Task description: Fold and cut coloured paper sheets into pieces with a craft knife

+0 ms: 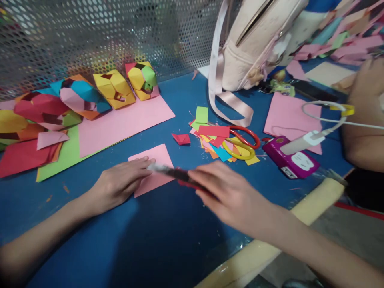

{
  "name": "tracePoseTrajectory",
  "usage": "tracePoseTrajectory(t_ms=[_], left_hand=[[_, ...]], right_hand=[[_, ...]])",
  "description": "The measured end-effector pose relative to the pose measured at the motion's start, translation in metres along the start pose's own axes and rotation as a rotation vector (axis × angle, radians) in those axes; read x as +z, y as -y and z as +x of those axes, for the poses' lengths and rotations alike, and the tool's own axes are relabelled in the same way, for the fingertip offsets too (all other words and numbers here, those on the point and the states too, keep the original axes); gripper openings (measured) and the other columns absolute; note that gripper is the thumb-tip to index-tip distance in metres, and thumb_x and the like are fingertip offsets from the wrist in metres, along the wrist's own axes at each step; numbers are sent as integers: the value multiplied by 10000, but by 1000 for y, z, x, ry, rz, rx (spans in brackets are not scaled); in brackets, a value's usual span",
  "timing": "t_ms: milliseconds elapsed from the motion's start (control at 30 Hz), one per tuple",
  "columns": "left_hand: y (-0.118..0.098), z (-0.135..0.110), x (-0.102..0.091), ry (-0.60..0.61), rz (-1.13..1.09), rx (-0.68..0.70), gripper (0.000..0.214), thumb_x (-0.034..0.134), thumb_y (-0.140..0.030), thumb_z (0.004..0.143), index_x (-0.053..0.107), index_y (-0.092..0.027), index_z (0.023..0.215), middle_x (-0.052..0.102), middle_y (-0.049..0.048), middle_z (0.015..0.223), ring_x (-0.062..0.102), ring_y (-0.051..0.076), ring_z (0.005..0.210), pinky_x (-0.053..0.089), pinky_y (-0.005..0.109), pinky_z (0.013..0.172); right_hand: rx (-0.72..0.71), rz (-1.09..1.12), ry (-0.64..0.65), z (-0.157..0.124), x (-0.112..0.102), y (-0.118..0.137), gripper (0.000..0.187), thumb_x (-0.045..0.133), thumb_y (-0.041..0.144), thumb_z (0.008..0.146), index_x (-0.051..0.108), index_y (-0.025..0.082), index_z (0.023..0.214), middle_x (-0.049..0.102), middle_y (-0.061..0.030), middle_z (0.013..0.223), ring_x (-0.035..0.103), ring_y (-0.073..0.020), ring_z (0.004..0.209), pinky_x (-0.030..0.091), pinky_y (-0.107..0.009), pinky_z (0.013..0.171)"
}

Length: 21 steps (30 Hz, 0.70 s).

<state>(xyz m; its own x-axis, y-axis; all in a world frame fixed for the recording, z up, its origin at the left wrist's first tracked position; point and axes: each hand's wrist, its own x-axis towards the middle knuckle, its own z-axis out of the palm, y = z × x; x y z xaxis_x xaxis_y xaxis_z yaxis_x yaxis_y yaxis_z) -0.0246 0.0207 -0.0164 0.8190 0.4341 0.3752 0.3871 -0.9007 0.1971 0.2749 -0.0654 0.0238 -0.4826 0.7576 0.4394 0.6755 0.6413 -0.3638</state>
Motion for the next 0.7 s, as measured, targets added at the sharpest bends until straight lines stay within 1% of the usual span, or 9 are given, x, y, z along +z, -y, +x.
tracePoseTrajectory(t_ms=[67,133,233,300,367,433,533,600,700], left_hand=[[0,1,-1,-5,-1,12,264,475,-119,925,613,-144,1148,645,148,1266,589,254,1217,547,411,958],[-1,2,-2,2,-3,33,252,497,-135,925,611,-140,1150,644,153,1267,579,262,1230,534,426,975],[-4,5,-5,27,8,44,224,538,-183,927,609,-131,1133,640,169,1267,568,284,1239,523,458,975],[-6,6,-6,34,41,26,229,556,-213,924,608,-133,1132,618,183,1294,541,301,1265,503,484,987],[-8,6,-6,51,96,-35,280,567,-260,919,598,-135,1167,556,206,1362,470,339,1325,456,541,1018],[-9,6,-6,91,144,-128,367,565,-325,915,569,-131,1226,470,233,1431,403,378,1364,410,596,1036],[-8,3,-4,144,141,-214,460,544,-415,913,532,-132,1276,453,239,1443,433,385,1341,396,613,1036],[-6,2,-3,140,112,-214,475,543,-450,908,536,-147,1273,512,221,1400,483,369,1304,397,612,1036],[-5,1,-3,114,94,-198,468,552,-457,903,543,-163,1267,563,204,1352,523,355,1267,401,611,1031]], right_hand=[[97,-152,-99,-1,-10,-18,291,534,128,915,574,159,1202,661,-134,1076,631,-242,998,539,-393,878],[141,-298,-163,-4,-14,-39,286,530,143,912,588,132,1192,658,-161,1067,623,-288,1024,525,-442,897],[159,-435,-144,-8,-12,-66,270,516,169,910,624,100,1148,663,-180,1021,628,-327,970,535,-469,821],[144,-483,-111,-7,-10,-73,255,508,177,911,644,81,1105,662,-194,1017,626,-333,951,532,-479,804],[116,-513,-97,-2,-10,-68,240,506,177,912,655,79,1072,658,-201,1053,620,-335,976,523,-488,818],[80,-514,-98,7,-10,-55,231,508,175,912,658,93,1067,659,-188,1096,616,-327,1004,513,-487,833],[1,-421,-66,26,-3,-34,227,505,190,921,671,114,1056,681,-155,1082,626,-293,995,506,-457,844],[-37,-308,23,38,7,-24,230,493,198,927,677,125,1046,690,-138,1065,632,-265,976,504,-428,848],[-2,-175,208,54,26,-19,231,483,169,916,675,129,1040,681,-136,1092,629,-252,969,498,-421,846]])
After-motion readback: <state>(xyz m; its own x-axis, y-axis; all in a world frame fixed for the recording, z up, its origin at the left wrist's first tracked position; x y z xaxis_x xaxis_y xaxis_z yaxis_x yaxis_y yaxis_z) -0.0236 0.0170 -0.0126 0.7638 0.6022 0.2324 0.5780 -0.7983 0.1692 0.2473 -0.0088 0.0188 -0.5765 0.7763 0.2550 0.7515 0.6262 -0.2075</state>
